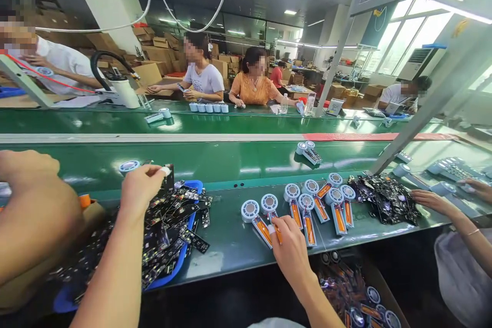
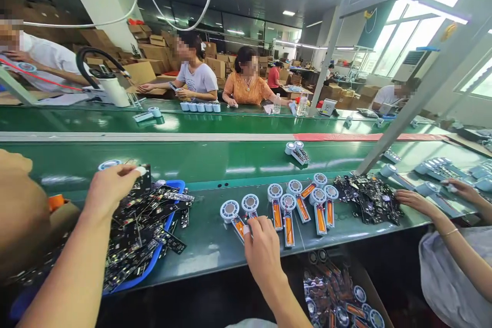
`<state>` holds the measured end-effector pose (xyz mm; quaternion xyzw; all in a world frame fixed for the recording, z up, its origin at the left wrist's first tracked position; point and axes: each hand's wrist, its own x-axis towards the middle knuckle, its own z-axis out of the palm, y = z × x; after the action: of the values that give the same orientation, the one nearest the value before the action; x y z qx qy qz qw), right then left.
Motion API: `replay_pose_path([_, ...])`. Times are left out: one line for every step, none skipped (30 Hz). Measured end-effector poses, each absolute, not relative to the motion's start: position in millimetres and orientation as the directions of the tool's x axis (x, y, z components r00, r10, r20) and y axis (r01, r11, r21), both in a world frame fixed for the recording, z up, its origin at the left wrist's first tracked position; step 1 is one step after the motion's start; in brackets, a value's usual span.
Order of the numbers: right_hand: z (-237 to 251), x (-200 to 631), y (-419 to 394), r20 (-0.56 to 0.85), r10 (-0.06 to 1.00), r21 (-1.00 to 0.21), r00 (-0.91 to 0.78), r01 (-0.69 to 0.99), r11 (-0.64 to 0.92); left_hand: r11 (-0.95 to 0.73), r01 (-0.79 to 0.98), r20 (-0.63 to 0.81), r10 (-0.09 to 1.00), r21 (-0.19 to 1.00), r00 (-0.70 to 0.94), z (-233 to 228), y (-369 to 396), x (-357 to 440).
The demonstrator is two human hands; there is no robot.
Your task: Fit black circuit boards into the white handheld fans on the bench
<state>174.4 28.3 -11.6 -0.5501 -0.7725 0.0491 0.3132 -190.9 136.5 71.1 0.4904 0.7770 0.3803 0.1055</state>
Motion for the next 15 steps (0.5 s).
replay_pose_path([-7.9,171.2,34.3,0.412,0.877,-0.399,-0.249,0.816,0.419,0.225,0.647,0.234,0.806,0.729,-0.544,75.0,133.6,-185.0])
replay_pose_path([-4.6,168.0,41.7,0.395,0.868,-0.371,-0.300,0.813,0.450,0.208,0.612,0.258,0.769,0.763,-0.584,78.9,130.4,-177.7])
replay_pose_path([-1.8,165.0,49.8,0.379,0.856,-0.341,-0.351,0.807,0.482,0.179,0.579,0.280,0.738,0.795,-0.613,82.5,126.6,-169.1])
replay_pose_path([0.5,162.5,58.2,0.365,0.841,-0.317,-0.400,0.796,0.516,0.140,0.555,0.301,0.720,0.820,-0.625,85.3,122.3,-159.2])
replay_pose_path([2.2,160.3,66.1,0.352,0.823,-0.303,-0.445,0.778,0.550,0.096,0.534,0.317,0.712,0.840,-0.627,86.6,117.4,-148.1])
replay_pose_path([3.3,158.7,73.0,0.341,0.806,-0.298,-0.484,0.757,0.581,0.053,0.511,0.326,0.711,0.858,-0.622,86.0,111.9,-136.1])
replay_pose_path([3.8,157.6,78.4,0.329,0.789,-0.301,-0.519,0.734,0.608,0.008,0.487,0.329,0.727,0.874,-0.603,83.1,105.8,-123.4])
replay_pose_path([3.7,157.1,82.0,0.318,0.775,-0.304,-0.546,0.715,0.629,-0.023,0.460,0.320,0.748,0.888,-0.581,77.6,99.1,-110.2])
replay_pose_path([2.9,157.3,83.7,0.311,0.765,-0.311,-0.564,0.700,0.643,-0.054,0.418,0.302,0.775,0.907,-0.555,69.4,92.0,-96.8])
replay_pose_path([1.5,158.1,83.8,0.311,0.763,-0.331,-0.566,0.688,0.646,-0.070,0.375,0.277,0.798,0.924,-0.535,59.0,84.5,-83.5])
replay_pose_path([-0.4,159.6,82.5,0.315,0.772,-0.370,-0.552,0.677,0.636,-0.070,0.351,0.256,0.816,0.934,-0.519,46.9,76.7,-70.5])
replay_pose_path([-2.6,161.7,80.3,0.317,0.793,-0.429,-0.520,0.667,0.609,-0.061,0.317,0.219,0.842,0.947,-0.493,33.8,69.0,-58.0])
replay_pose_path([-4.9,164.3,77.6,0.310,0.825,-0.500,-0.472,0.657,0.564,-0.042,0.251,0.157,0.874,0.967,-0.460,20.6,61.4,-46.2])
replay_pose_path([-7.0,167.2,74.9,0.290,0.863,-0.574,-0.414,0.646,0.503,-0.024,0.233,0.125,0.894,0.972,-0.431,8.2,54.3,-35.1])
replay_pose_path([-8.8,170.2,72.3,0.255,0.899,-0.637,-0.355,0.638,0.433,-0.011,0.227,0.105,0.908,0.974,-0.407,-2.7,48.0,-25.0])
